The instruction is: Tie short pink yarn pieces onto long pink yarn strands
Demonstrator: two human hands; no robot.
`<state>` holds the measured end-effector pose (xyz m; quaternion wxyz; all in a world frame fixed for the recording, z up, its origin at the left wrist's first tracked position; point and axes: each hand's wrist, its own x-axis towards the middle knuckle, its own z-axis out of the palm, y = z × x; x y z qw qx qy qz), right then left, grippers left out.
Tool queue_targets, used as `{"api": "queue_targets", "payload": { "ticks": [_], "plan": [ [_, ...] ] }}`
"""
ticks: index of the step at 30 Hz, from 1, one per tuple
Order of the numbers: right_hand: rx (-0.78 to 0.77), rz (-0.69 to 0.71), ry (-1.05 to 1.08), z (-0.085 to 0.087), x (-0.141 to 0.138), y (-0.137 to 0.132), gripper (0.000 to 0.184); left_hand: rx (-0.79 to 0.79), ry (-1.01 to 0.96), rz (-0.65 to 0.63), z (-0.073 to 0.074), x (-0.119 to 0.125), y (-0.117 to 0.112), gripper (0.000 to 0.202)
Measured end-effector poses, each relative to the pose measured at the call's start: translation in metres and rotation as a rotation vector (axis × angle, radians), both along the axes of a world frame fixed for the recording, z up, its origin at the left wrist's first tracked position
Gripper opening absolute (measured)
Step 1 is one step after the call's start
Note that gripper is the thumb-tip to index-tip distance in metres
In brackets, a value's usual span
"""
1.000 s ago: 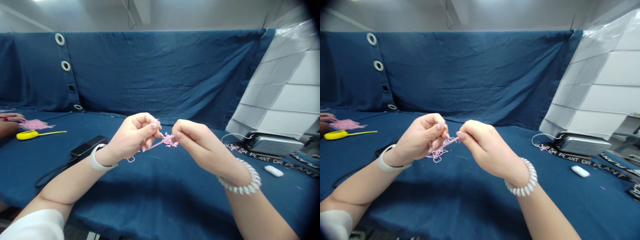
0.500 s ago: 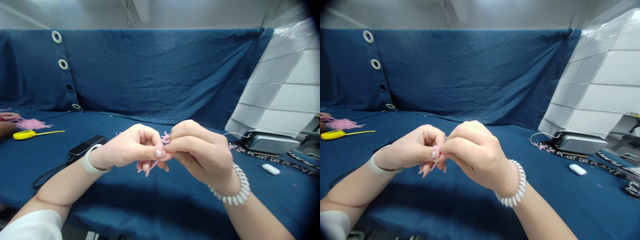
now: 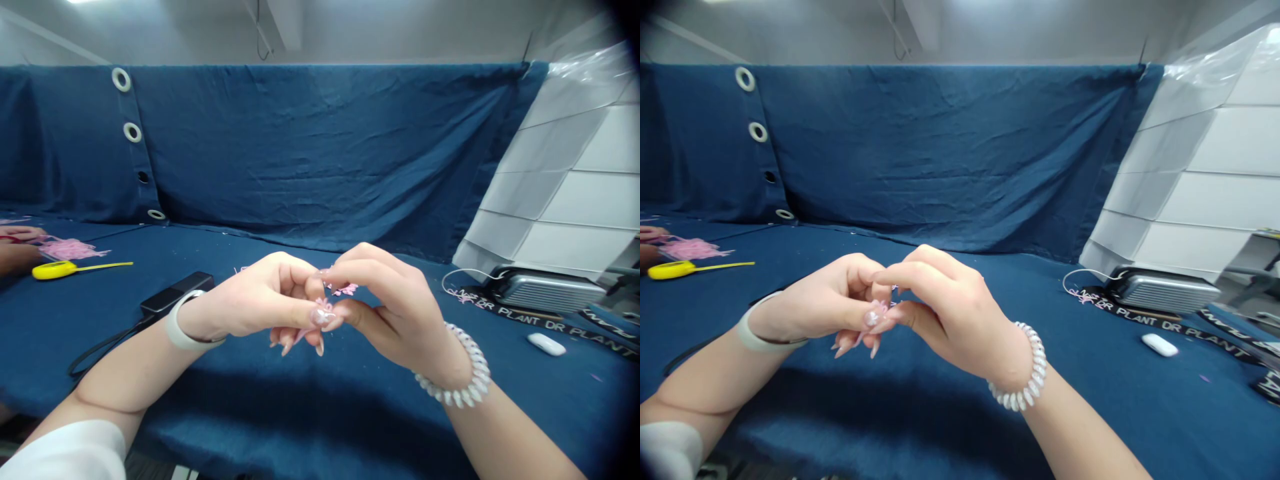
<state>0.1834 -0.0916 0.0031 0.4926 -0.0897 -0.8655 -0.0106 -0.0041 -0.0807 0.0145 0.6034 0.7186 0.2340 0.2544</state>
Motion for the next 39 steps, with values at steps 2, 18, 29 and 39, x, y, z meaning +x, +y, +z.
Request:
{"api": "queue_targets", "payload": {
  "ticks": [2, 18, 29, 39],
  "plan": [
    [0.000, 0.012, -0.012, -0.001, 0.000, 0.000, 0.015, 0.010, 0.018, 0.004, 0.001, 0.000, 0.000, 0.017],
    [-0.180, 0.073, 0.085, -0.004, -0.001, 0.006, 0.007, -0.007, -0.007, 0.059, -0.001, 0.002, 0.004, 0.017],
    [-0.102, -0.177, 0.153, -0.004, 0.000, 0.011, 0.011, 0.072, -0.011, 0.080, 0.001, 0.002, 0.008, 0.008],
    [-0.022, -0.268, 0.199, -0.004, 0.001, 0.013, 0.012, 0.316, 0.040, 0.188, -0.001, 0.005, 0.004, 0.020]
  ]
}}
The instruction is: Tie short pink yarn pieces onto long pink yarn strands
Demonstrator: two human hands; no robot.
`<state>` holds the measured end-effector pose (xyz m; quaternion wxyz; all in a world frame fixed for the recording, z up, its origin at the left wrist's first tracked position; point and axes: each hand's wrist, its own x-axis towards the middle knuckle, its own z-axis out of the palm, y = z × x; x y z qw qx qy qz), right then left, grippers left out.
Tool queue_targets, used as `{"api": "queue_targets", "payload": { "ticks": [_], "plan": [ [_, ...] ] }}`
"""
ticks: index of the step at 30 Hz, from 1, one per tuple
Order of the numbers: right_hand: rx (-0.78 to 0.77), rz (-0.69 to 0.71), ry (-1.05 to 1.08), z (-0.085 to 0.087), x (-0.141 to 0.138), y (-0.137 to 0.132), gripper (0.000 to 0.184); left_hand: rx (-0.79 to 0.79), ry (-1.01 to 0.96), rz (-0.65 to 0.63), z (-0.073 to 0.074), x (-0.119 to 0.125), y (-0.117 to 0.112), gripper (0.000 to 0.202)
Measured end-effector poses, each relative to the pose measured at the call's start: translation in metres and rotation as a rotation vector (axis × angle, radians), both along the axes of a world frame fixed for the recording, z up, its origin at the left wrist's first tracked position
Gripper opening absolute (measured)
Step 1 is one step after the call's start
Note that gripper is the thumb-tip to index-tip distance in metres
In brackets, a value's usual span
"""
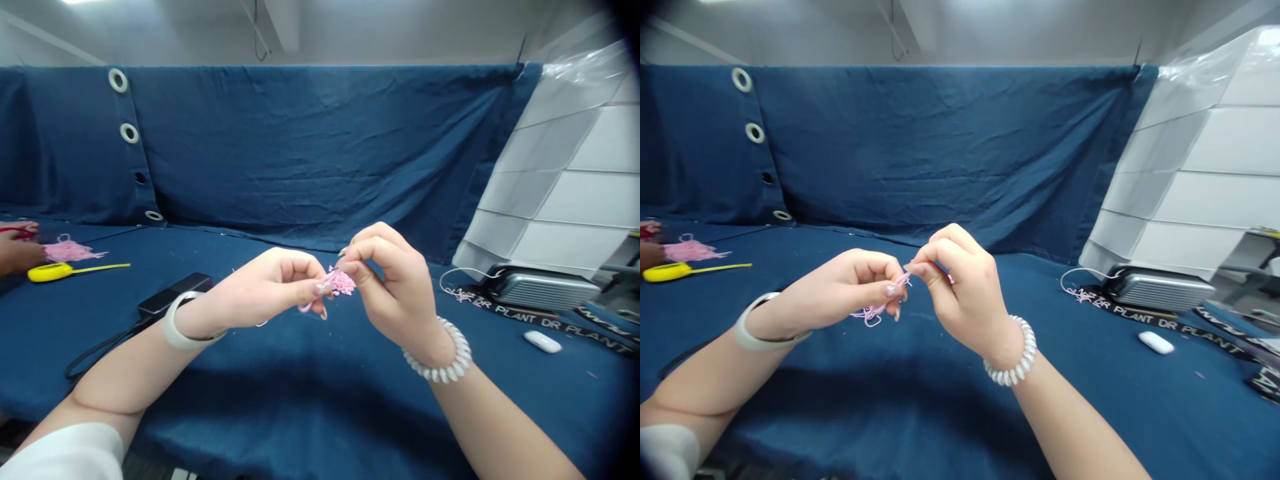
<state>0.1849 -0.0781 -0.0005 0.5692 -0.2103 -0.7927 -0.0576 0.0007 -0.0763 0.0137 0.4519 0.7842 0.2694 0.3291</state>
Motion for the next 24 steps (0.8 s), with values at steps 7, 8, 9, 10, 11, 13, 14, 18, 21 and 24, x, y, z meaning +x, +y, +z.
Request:
{"api": "queue_targets", "payload": {
  "ticks": [7, 8, 9, 10, 11, 13, 14, 18, 21, 24],
  "plan": [
    [0.045, -0.073, 0.085, 0.001, 0.002, 0.004, 0.014, 0.348, 0.172, 0.211, 0.000, -0.004, -0.005, 0.020],
    [0.042, -0.079, 0.093, 0.001, 0.003, 0.005, 0.015, 0.427, 0.172, 0.238, 0.000, -0.004, -0.006, 0.019],
    [0.037, -0.083, 0.101, 0.001, 0.003, 0.007, 0.016, 0.499, 0.172, 0.261, 0.000, -0.005, -0.007, 0.018],
    [0.027, -0.084, 0.114, 0.001, 0.004, 0.009, 0.017, 0.563, 0.170, 0.272, 0.000, -0.005, -0.008, 0.017],
    [0.014, -0.082, 0.130, 0.000, 0.004, 0.011, 0.019, 0.619, 0.163, 0.273, 0.000, -0.005, -0.010, 0.016],
    [-0.034, -0.067, 0.154, -0.001, 0.004, 0.016, 0.022, 0.713, 0.119, 0.250, 0.000, -0.006, -0.011, 0.018],
    [-0.069, -0.051, 0.157, -0.003, 0.003, 0.017, 0.023, 0.747, 0.077, 0.231, -0.001, -0.006, -0.011, 0.020],
    [-0.295, 0.085, 0.130, -0.010, -0.008, 0.018, 0.026, 0.716, -0.121, 0.135, -0.009, -0.005, -0.004, 0.024],
    [-0.444, 0.187, 0.139, -0.013, -0.015, 0.016, 0.029, 0.608, -0.302, 0.103, -0.015, -0.002, 0.003, 0.021],
    [-0.460, 0.201, 0.194, -0.013, -0.017, 0.015, 0.026, 0.549, -0.424, 0.163, -0.018, 0.001, 0.009, 0.014]
  ]
}}
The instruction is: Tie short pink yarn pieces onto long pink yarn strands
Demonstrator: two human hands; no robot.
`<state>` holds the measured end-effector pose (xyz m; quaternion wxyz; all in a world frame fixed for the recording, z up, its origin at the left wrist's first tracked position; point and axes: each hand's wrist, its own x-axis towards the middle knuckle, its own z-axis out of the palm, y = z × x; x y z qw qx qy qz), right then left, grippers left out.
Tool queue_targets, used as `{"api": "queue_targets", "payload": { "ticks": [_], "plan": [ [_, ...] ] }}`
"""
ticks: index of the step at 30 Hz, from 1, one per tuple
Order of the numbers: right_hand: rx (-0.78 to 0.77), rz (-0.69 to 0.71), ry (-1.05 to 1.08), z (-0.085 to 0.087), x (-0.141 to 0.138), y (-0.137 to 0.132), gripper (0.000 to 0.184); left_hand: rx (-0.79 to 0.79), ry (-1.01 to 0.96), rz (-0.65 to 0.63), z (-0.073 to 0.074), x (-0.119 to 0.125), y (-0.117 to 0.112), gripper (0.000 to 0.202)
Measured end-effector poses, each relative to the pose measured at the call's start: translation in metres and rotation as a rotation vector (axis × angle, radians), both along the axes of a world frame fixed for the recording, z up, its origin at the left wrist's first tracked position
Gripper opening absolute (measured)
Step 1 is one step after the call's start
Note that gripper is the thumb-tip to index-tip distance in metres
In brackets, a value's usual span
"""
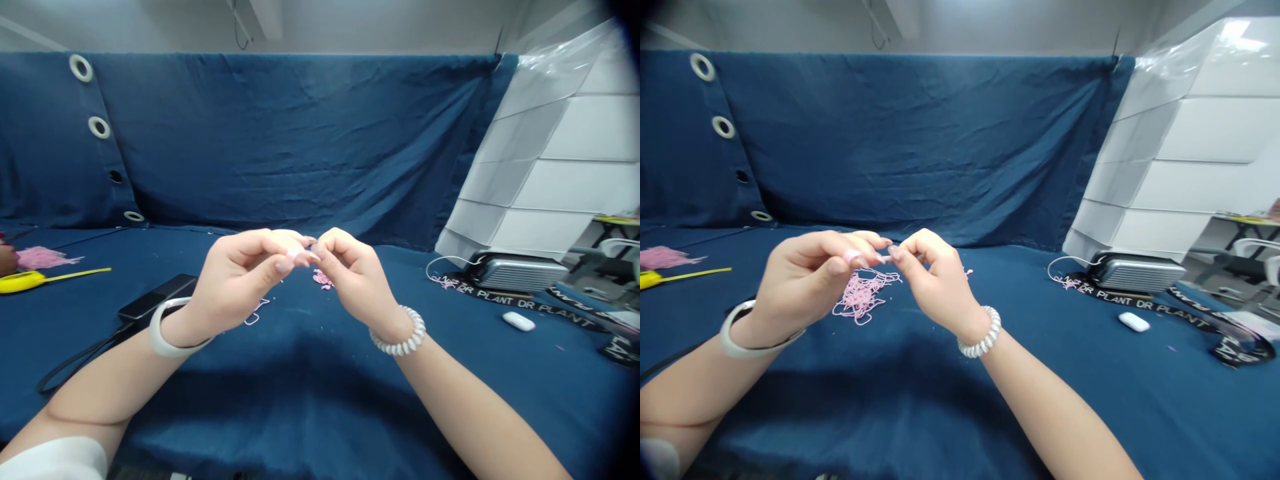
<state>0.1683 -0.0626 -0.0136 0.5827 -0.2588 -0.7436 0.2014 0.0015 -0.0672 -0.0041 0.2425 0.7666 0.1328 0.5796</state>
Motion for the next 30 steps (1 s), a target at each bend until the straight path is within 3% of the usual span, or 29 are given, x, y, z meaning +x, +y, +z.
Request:
{"api": "queue_targets", "payload": {
  "ticks": [3, 6, 9, 13, 17, 21, 24, 30],
  "plan": [
    [0.025, -0.037, 0.036, 0.000, 0.002, 0.001, 0.024, 0.059, -0.069, 0.117, -0.001, 0.003, 0.003, 0.008],
    [0.021, -0.052, 0.025, -0.001, 0.002, 0.002, 0.022, 0.219, -0.144, 0.249, -0.002, 0.004, 0.005, 0.012],
    [0.015, -0.049, 0.006, -0.001, 0.001, 0.002, 0.022, 0.280, -0.171, 0.249, -0.003, 0.004, 0.006, 0.015],
    [0.076, -0.072, 0.019, 0.001, 0.001, -0.001, 0.022, 0.006, -0.193, 0.058, -0.002, 0.004, 0.007, 0.002],
    [0.233, -0.144, 0.031, 0.005, 0.002, -0.006, 0.019, -0.335, -0.143, -0.122, 0.001, 0.002, 0.007, 0.012],
    [0.437, -0.234, -0.004, 0.007, 0.004, -0.013, 0.014, -0.558, -0.052, -0.186, 0.004, 0.002, 0.005, 0.013],
    [0.517, -0.265, -0.053, 0.007, 0.006, -0.014, 0.011, -0.662, 0.062, -0.201, 0.007, 0.003, 0.002, 0.015],
    [0.622, -0.215, -0.237, 0.004, 0.008, -0.013, 0.010, -0.696, 0.285, -0.174, 0.017, 0.001, -0.003, 0.009]
  ]
}}
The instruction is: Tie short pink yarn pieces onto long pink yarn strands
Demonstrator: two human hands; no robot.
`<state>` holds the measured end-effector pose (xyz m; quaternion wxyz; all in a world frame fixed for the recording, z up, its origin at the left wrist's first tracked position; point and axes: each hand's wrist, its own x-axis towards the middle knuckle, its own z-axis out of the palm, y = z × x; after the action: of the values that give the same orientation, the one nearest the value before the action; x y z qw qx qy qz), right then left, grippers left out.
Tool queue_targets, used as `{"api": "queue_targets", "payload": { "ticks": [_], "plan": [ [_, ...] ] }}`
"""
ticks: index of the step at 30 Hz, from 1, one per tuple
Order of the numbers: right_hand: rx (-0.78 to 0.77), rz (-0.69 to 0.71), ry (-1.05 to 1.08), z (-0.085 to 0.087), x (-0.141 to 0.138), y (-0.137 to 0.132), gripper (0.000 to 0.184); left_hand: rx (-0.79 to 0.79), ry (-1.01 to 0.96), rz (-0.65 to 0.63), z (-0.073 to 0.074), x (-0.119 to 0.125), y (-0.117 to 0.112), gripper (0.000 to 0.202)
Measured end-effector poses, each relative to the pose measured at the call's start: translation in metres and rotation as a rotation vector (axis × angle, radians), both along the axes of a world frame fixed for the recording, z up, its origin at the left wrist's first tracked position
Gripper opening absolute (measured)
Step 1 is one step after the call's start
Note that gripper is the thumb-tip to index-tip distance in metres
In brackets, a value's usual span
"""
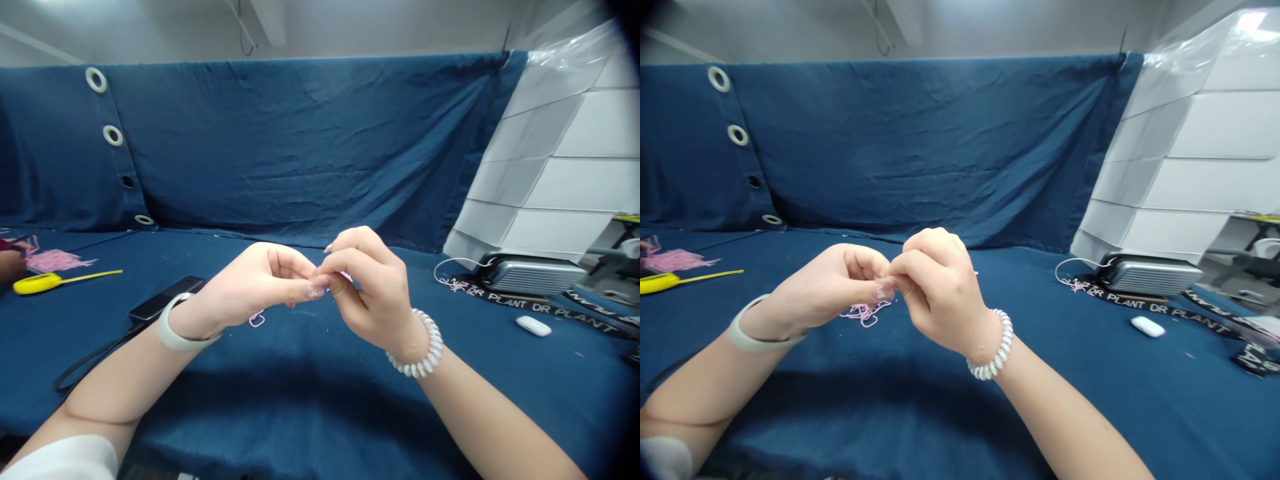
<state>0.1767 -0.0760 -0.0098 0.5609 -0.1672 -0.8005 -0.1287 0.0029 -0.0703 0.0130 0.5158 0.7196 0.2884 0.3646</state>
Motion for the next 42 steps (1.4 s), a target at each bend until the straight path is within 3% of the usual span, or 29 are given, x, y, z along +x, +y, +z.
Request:
{"api": "queue_targets", "payload": {
  "ticks": [5, 9, 11, 13, 15, 20, 24, 28, 35, 42],
  "plan": [
    [-0.157, 0.110, 0.012, 0.002, -0.003, -0.003, 0.010, 0.042, 0.066, -0.024, 0.001, -0.006, -0.002, 0.010],
    [-0.554, 0.238, 0.117, 0.009, 0.001, -0.004, 0.029, 0.138, -0.009, -0.039, -0.002, -0.005, -0.006, 0.011],
    [-0.788, 0.296, -0.002, 0.012, 0.004, -0.005, 0.045, 0.221, -0.038, -0.038, -0.004, -0.003, -0.009, 0.010],
    [-0.959, 0.353, -0.143, 0.014, 0.007, -0.006, 0.050, 0.311, -0.038, -0.046, -0.005, -0.002, -0.012, 0.007],
    [-1.042, 0.376, -0.207, 0.015, 0.008, -0.007, 0.046, 0.387, -0.008, -0.039, -0.005, -0.002, -0.014, 0.007],
    [-1.082, 0.357, -0.167, 0.019, 0.010, -0.010, 0.034, 0.480, 0.064, 0.074, -0.006, -0.003, -0.017, 0.007],
    [-1.029, 0.331, -0.091, 0.021, 0.009, -0.012, 0.027, 0.370, -0.027, 0.061, -0.007, -0.002, -0.014, 0.007],
    [-0.853, 0.172, -0.022, 0.021, 0.007, -0.016, 0.023, 0.203, -0.172, 0.091, -0.009, 0.000, -0.007, 0.009],
    [-0.346, -0.066, 0.027, 0.017, 0.000, -0.022, 0.013, -0.063, -0.339, 0.112, -0.012, 0.007, -0.003, 0.013],
    [0.121, -0.167, -0.054, 0.010, -0.002, -0.019, 0.016, -0.160, -0.378, 0.070, -0.014, 0.007, -0.003, 0.009]
  ]
}}
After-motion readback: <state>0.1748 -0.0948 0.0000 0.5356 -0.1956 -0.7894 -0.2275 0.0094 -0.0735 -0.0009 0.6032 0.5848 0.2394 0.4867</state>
